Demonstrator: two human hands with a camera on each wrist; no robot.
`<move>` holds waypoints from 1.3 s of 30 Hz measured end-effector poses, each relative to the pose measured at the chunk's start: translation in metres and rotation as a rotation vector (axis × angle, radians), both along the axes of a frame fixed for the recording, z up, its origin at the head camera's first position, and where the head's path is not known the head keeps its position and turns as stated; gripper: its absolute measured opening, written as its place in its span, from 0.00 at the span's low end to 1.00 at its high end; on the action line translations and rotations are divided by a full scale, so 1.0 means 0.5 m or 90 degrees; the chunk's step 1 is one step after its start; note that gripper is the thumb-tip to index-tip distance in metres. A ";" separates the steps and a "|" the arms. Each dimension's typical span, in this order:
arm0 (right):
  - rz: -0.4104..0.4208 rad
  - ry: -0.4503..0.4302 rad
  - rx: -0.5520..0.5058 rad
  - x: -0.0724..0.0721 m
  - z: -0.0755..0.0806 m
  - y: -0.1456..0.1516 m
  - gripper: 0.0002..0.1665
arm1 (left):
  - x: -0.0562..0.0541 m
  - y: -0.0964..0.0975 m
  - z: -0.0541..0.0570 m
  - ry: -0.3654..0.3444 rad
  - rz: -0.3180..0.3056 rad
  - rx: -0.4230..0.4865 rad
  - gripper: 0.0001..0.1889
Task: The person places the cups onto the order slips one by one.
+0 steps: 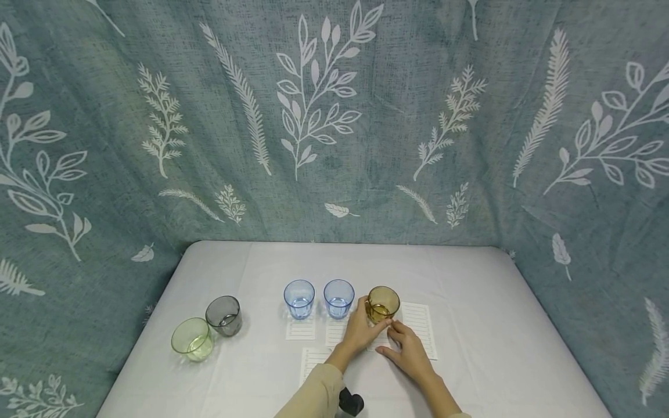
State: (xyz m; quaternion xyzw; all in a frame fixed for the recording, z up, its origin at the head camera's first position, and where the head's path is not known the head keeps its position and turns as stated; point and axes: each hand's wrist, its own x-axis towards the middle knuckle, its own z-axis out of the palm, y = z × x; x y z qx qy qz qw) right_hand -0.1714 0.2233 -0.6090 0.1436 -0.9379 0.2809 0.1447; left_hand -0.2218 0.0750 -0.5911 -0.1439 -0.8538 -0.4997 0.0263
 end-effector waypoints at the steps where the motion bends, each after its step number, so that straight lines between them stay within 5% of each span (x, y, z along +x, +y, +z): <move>1: -0.001 0.001 0.000 0.000 -0.001 0.000 0.33 | 0.000 0.000 0.001 0.000 -0.002 0.001 0.37; 12: -0.002 -0.007 -0.011 0.003 -0.004 -0.003 0.34 | 0.009 -0.011 0.008 -0.021 -0.006 0.018 0.45; 17: -0.002 -0.010 -0.004 0.005 -0.004 -0.002 0.36 | 0.019 -0.022 0.029 -0.041 -0.010 0.063 0.47; 25: -0.012 -0.037 -0.013 0.011 0.000 -0.003 0.36 | 0.049 -0.055 0.096 -0.059 -0.035 0.150 0.50; 28: -0.019 -0.035 -0.026 0.012 0.004 -0.003 0.35 | 0.062 -0.074 0.119 -0.033 -0.030 0.186 0.44; 34: -0.020 0.007 -0.048 0.013 0.011 0.008 0.31 | 0.096 -0.135 0.178 0.014 0.024 0.263 0.35; 39: -0.015 0.020 -0.061 0.013 0.026 0.037 0.29 | 0.122 -0.208 0.222 0.046 0.102 0.249 0.33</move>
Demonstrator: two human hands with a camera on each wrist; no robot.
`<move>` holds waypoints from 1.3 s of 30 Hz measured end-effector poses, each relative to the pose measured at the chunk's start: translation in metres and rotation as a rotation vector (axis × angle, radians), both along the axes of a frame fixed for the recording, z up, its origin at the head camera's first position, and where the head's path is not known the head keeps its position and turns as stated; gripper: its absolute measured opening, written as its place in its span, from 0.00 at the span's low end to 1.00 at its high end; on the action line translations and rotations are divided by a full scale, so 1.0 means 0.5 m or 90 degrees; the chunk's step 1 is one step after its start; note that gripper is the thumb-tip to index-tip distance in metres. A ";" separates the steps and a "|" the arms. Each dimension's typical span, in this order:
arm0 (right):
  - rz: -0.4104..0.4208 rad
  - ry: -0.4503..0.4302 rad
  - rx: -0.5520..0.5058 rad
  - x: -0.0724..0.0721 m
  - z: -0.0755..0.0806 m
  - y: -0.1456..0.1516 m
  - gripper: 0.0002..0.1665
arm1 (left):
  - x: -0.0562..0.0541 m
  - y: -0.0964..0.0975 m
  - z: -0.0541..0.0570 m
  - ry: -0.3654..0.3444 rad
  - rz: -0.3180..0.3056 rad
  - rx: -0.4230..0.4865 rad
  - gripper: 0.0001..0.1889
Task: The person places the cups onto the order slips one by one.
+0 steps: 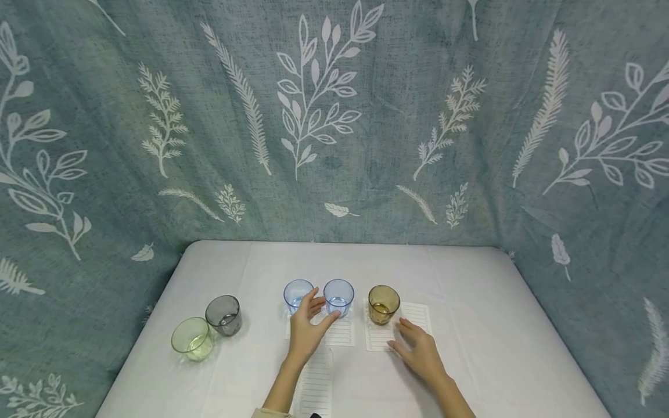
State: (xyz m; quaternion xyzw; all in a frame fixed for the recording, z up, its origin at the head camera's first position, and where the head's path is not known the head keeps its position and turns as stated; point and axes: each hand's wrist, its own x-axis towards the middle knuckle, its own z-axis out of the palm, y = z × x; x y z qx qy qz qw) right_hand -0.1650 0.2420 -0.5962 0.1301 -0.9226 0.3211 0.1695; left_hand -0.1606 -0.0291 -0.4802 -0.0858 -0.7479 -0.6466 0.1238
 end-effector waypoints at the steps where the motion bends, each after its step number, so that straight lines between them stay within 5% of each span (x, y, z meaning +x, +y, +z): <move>1: -0.002 -0.006 -0.003 0.000 0.004 0.007 0.29 | 0.003 -0.016 0.002 0.006 0.020 -0.002 0.32; 5: -0.021 -0.048 0.005 0.004 0.015 0.037 0.31 | 0.009 -0.086 -0.009 0.031 0.101 -0.010 0.32; 10: -0.043 -0.102 0.021 0.012 0.024 0.069 0.33 | 0.007 -0.173 -0.056 0.043 0.193 -0.048 0.32; 18: -0.052 -0.113 0.047 0.017 0.013 0.104 0.39 | 0.022 -0.271 -0.078 0.038 0.263 -0.108 0.31; 26: -0.033 -0.146 0.076 0.027 0.000 0.114 0.38 | 0.032 -0.319 -0.086 0.012 0.399 -0.194 0.34; 33: -0.030 -0.136 0.092 0.031 -0.003 0.112 0.34 | 0.027 -0.339 -0.107 -0.043 0.397 -0.208 0.41; 39: -0.031 -0.123 0.095 0.034 -0.005 0.113 0.34 | 0.027 -0.344 -0.106 -0.016 0.438 -0.218 0.39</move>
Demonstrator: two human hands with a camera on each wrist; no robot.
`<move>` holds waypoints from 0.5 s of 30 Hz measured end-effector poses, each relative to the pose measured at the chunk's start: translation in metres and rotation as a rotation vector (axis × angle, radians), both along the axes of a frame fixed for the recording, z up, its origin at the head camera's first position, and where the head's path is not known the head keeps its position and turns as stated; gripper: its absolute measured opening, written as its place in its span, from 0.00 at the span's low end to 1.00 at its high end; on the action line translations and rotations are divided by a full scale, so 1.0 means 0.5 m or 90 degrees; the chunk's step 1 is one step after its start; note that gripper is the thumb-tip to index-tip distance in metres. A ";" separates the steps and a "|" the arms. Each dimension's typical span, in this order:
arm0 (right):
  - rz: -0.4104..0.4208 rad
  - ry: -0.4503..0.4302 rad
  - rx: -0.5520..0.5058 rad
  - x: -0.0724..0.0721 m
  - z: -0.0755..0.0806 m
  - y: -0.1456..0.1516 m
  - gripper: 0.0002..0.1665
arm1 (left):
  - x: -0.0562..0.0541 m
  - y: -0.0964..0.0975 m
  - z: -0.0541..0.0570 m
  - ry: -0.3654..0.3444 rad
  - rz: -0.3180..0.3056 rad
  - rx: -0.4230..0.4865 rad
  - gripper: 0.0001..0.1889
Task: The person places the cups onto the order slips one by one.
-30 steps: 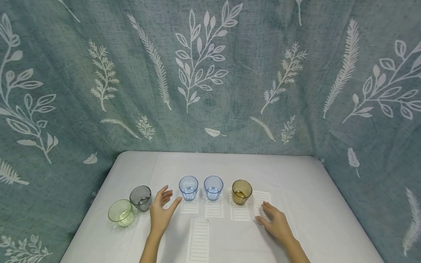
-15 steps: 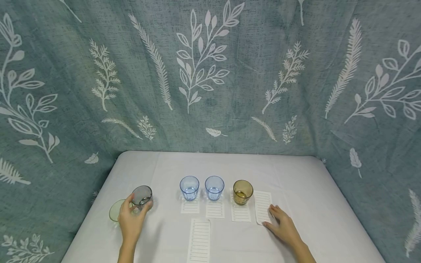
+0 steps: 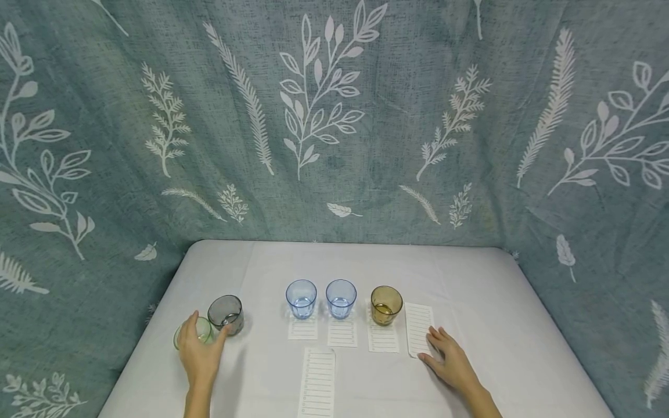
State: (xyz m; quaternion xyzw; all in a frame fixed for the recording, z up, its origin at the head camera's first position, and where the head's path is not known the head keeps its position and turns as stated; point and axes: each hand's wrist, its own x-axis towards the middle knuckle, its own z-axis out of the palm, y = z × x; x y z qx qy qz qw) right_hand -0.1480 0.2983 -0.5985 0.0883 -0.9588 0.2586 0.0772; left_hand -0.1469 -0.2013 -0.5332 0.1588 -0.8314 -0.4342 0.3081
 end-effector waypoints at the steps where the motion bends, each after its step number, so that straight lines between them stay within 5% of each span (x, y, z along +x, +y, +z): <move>1: 0.001 0.003 0.000 0.001 0.000 0.000 0.34 | 0.002 -0.002 0.000 0.008 0.011 -0.008 0.38; 7: 0.002 0.012 -0.005 0.007 0.001 0.005 0.33 | 0.024 -0.026 -0.008 0.029 0.084 -0.101 0.34; 12: -0.001 0.006 -0.002 0.012 0.005 0.007 0.34 | 0.049 -0.048 -0.017 -0.052 0.122 -0.099 0.40; 15: -0.001 0.002 0.001 0.014 0.006 0.008 0.34 | 0.062 -0.058 -0.026 -0.114 0.108 -0.054 0.46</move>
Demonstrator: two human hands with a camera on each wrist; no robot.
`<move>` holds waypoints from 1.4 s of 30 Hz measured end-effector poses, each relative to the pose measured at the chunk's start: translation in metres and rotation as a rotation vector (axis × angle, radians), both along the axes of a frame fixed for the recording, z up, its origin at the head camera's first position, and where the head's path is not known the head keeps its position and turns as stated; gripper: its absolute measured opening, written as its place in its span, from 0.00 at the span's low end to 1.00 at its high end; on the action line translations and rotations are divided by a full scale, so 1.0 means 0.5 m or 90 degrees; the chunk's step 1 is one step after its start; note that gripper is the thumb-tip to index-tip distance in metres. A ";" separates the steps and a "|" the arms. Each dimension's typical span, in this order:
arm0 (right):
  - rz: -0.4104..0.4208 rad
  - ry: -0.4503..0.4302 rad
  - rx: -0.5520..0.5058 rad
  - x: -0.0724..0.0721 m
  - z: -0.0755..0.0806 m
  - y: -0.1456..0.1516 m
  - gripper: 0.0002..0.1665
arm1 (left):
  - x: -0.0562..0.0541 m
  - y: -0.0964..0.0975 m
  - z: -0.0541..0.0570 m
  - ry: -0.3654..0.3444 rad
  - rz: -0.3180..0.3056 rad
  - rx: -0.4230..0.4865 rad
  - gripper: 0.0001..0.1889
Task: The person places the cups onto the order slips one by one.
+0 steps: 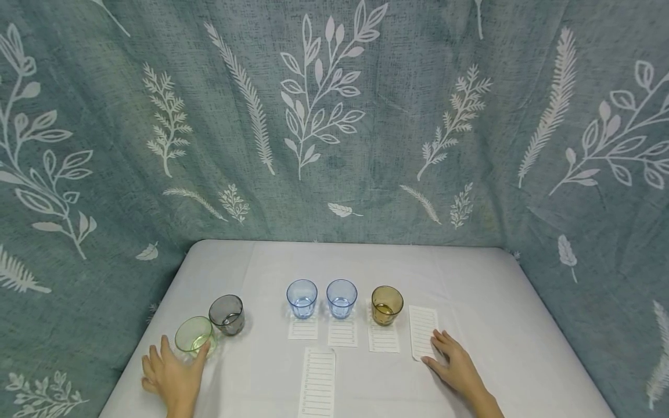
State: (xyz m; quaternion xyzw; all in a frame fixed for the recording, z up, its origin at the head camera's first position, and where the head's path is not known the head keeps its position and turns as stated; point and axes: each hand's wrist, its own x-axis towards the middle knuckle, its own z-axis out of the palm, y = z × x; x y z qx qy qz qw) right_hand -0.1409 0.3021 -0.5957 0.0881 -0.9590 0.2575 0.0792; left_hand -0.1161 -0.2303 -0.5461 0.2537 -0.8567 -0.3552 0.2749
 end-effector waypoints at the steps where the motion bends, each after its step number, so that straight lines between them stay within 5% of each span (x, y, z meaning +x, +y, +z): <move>1: 0.001 0.002 0.000 0.000 0.000 0.000 0.34 | 0.003 -0.003 -0.003 -0.018 -0.007 0.025 0.48; 8: -0.002 0.012 -0.006 -0.001 0.000 0.002 0.34 | 0.009 -0.013 -0.029 -0.085 -0.045 0.141 0.51; 18: -0.009 0.019 -0.016 -0.003 -0.007 0.004 0.34 | -0.005 0.001 -0.060 0.048 -0.060 0.201 0.44; 26: -0.012 0.011 -0.025 -0.001 -0.008 0.003 0.35 | -0.016 0.015 -0.067 0.061 -0.036 0.230 0.49; 42: -0.022 0.007 -0.042 -0.002 -0.013 0.002 0.35 | -0.025 0.030 -0.060 0.124 0.017 0.264 0.42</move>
